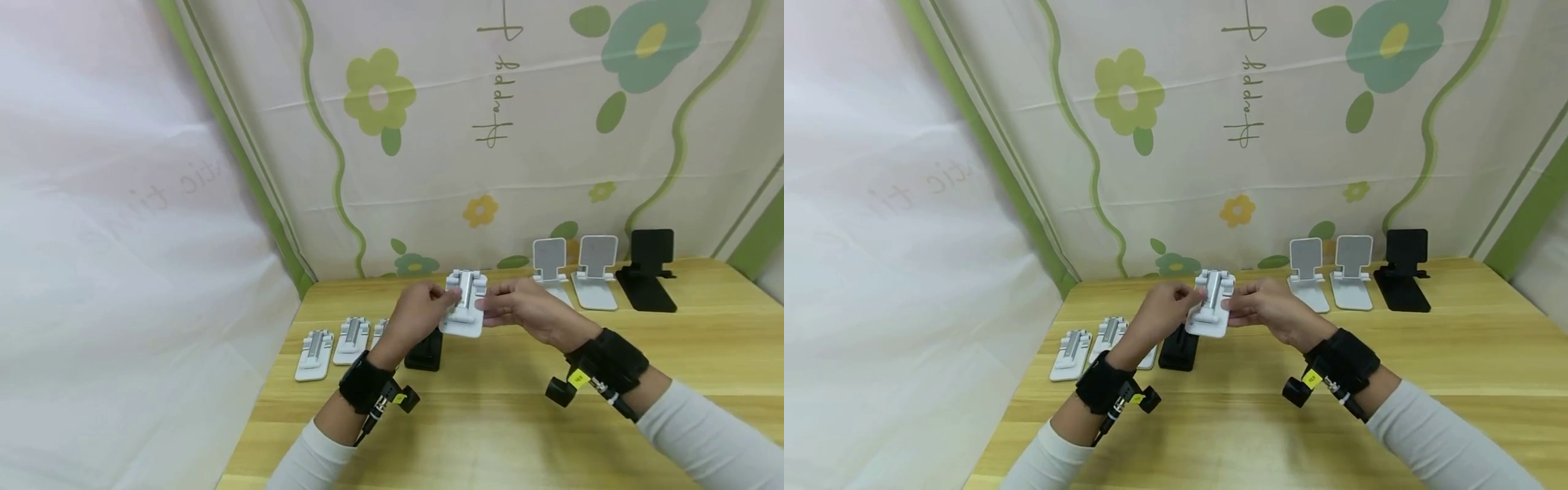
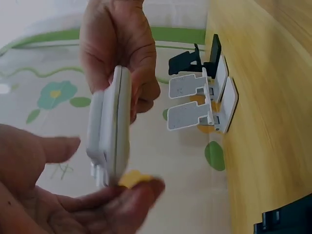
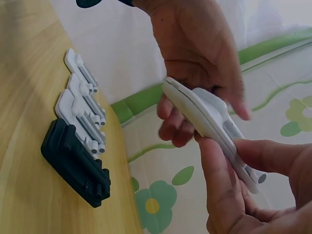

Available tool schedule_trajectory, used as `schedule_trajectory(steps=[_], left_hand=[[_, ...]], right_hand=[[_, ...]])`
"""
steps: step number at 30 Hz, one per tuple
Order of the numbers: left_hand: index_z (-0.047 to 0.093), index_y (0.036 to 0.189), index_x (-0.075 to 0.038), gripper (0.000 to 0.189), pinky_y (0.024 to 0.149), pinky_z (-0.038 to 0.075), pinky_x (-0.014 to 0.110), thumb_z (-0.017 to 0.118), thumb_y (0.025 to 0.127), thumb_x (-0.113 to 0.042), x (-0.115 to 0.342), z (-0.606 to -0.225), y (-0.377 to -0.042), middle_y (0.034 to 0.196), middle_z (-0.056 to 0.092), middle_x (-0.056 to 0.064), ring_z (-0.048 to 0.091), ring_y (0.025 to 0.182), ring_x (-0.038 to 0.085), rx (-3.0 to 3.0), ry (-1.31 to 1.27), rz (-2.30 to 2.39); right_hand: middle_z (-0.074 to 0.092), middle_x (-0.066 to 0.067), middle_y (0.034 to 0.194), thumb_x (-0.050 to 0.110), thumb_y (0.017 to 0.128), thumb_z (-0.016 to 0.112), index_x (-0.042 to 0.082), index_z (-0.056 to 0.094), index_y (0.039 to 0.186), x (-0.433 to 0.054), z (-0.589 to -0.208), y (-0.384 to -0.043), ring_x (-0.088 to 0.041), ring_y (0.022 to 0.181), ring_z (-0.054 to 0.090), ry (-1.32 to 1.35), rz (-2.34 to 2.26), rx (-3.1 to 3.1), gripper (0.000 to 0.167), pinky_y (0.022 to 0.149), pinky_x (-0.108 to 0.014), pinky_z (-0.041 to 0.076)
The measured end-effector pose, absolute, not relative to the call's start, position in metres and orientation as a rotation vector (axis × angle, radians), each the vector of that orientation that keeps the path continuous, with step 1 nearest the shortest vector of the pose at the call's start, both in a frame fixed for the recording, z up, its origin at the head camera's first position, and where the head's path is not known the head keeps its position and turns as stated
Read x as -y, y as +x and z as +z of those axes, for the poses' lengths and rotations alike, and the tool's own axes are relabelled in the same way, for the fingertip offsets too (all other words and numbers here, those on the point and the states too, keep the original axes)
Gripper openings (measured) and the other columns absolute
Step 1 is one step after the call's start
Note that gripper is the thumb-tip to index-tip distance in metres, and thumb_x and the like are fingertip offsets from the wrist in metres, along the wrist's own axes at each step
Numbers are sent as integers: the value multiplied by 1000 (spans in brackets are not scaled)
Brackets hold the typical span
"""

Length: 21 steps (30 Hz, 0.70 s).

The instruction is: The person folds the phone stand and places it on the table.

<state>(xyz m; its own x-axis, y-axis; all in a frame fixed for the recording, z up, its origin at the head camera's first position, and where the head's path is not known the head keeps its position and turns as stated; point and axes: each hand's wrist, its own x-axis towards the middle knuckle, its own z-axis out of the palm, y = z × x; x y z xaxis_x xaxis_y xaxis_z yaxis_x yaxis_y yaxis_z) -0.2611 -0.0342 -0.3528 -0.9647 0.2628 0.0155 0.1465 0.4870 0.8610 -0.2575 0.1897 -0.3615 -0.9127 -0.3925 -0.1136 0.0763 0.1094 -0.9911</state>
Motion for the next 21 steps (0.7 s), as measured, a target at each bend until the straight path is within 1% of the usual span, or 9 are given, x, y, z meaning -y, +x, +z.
schedule_trajectory(steps=[2,5,7,9,11,14,16,19,21], left_hand=[[71,95,-6,46,52,44,26,69,95,-52,31,-350,-257,80,64,4,55,62,13,-2762,422,1315],[65,87,-5,56,50,35,24,76,86,-60,26,-348,-251,80,55,4,46,60,13,-2905,466,1134],[59,81,-7,58,50,31,23,79,82,-62,24,-348,-248,79,48,2,42,60,13,-2967,477,1065],[54,74,-10,56,49,29,23,81,80,-59,24,-348,-247,75,43,-1,40,58,12,-3003,473,1050],[48,66,-14,56,46,25,22,82,81,-56,24,-348,-247,67,38,-3,36,53,11,-3018,490,1051],[49,63,-18,51,43,26,21,82,80,-52,27,-349,-249,60,39,-5,37,48,9,-3017,501,1072],[51,65,-17,50,42,26,22,82,80,-53,30,-350,-249,59,41,-5,38,47,10,-3009,488,1075],[57,70,-15,49,43,31,23,82,79,-56,36,-354,-250,62,49,-4,44,49,10,-3019,444,1073],[59,72,-14,48,43,34,24,82,78,-55,42,-357,-255,63,53,-2,47,50,12,-3038,397,1060]], right_hand=[[66,-12,113,13,102,63,-12,62,120,-187,-362,-257,-17,96,73,-329,-1872,-2038,30,91,-33,61],[65,-12,112,12,104,59,-10,63,114,-183,-361,-256,-17,97,72,-370,-1863,-2040,25,92,-33,61],[66,-12,109,11,104,58,-9,64,110,-181,-361,-255,-18,96,71,-384,-1863,-2049,21,92,-35,61],[66,-12,106,9,103,59,-8,65,104,-178,-361,-255,-18,94,71,-398,-1868,-2059,18,92,-36,61],[67,-10,103,7,101,60,-6,66,103,-176,-362,-255,-18,93,71,-395,-1887,-2059,14,91,-35,61],[67,-8,101,4,100,61,-7,64,103,-173,-364,-255,-16,91,71,-392,-1911,-2047,12,89,-34,62],[66,-8,102,3,100,61,-9,61,107,-171,-365,-255,-16,92,70,-384,-1916,-2031,14,89,-33,62],[65,-10,107,6,101,61,-12,55,119,-169,-367,-255,-17,95,70,-384,-1898,-2011,26,92,-35,61],[64,-13,112,10,103,60,-12,51,127,-169,-366,-254,-19,99,69,-377,-1863,-2023,34,96,-36,59]])
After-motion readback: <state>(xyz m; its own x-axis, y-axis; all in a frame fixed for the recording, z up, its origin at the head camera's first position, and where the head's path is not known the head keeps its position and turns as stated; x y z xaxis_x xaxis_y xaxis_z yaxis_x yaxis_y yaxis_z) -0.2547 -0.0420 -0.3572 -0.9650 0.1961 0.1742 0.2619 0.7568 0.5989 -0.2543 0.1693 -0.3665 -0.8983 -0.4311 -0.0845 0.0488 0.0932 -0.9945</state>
